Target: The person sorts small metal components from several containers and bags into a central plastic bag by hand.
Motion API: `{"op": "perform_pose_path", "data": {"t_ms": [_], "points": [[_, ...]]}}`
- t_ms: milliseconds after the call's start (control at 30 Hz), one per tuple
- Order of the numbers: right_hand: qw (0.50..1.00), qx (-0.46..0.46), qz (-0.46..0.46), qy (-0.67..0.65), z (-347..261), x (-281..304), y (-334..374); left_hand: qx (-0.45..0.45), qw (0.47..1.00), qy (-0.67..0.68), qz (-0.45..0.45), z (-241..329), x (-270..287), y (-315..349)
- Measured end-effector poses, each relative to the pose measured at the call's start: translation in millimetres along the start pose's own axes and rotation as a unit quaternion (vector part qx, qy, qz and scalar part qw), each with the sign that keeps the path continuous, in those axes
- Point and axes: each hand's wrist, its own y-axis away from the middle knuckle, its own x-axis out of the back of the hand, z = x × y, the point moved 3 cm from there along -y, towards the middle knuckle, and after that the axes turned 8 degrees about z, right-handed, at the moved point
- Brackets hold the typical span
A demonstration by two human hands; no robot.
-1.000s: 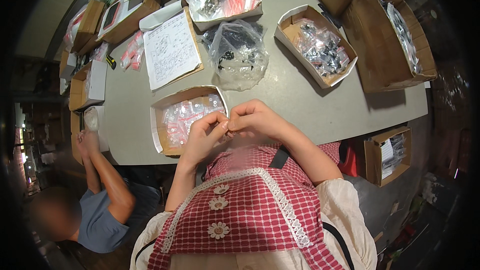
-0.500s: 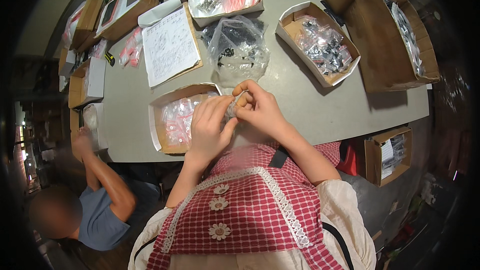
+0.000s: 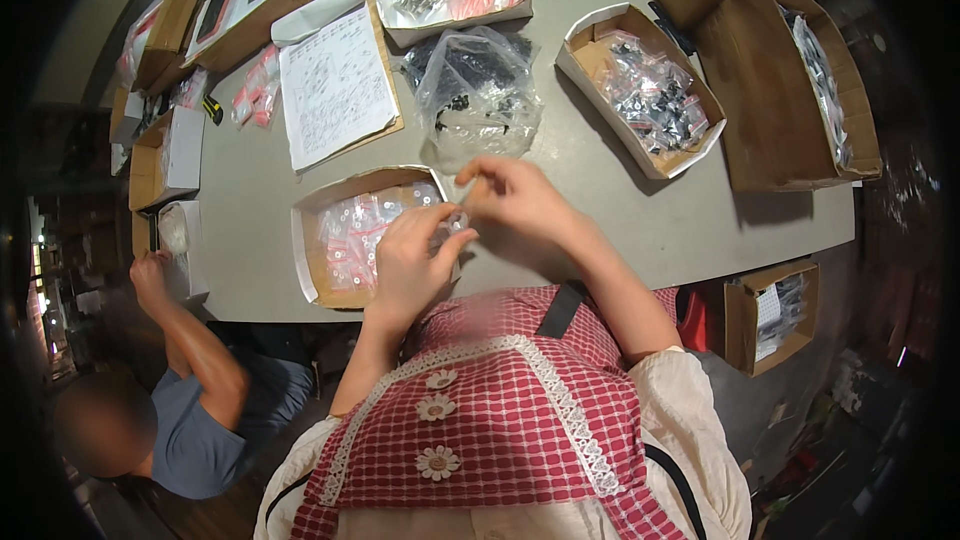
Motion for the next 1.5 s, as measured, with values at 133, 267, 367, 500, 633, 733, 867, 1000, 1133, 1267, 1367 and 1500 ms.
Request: {"op": "perform_pose_path", "data": {"t_ms": [133,267,367,500,633,733,867,1000,1133,1267,1367,1500], "points": [[0.84,0.229,0.206,0.447,6.3,19.1,-40.7,0.032,0.999,0.007,0.025,-3.1,-2.0,-2.0],[0.677,0.297,0.251,0.625,43.7,17.1,-59.6,0.045,0.998,0.015,0.032,0.3,2.8,-5.1],[0.74,0.258,0.172,0.596,34.2,10.2,-40.0,0.053,0.997,0.028,0.039,-4.8,9.3,-0.6],[0.784,0.25,0.134,0.552,34.6,16.4,-14.2,0.069,0.995,0.056,0.036,-7.0,6.6,5.3],[0.924,0.175,0.201,0.275,38.4,41.4,-2.4,0.061,0.995,0.074,0.031,0.2,1.5,1.6],[0.966,-0.028,0.212,-0.148,57.0,56.3,10.6,0.064,0.994,0.088,0.026,5.3,-2.2,0.0],[0.929,-0.095,0.203,-0.295,42.3,57.7,30.0,0.078,0.992,0.097,0.001,9.3,-6.1,1.3],[0.943,-0.086,0.15,-0.283,10.9,43.0,47.8,0.047,0.992,0.113,0.012,11.5,-11.3,1.6],[0.971,-0.062,0.103,-0.207,-19.5,29.1,59.9,0.051,0.992,0.118,-0.001,16.6,-14.2,1.6],[0.993,0.004,0.088,-0.073,-37.1,14.7,70.0,0.033,0.991,0.128,0.013,16.4,-15.8,3.9],[0.973,0.128,0.11,0.16,-59.1,1.3,78.4,0.036,0.99,0.133,0.012,17.6,-16.2,4.2],[0.92,0.213,0.12,0.306,-75.5,-14.8,84.3,0.027,0.989,0.142,0.017,17.7,-17.7,6.9]]}}
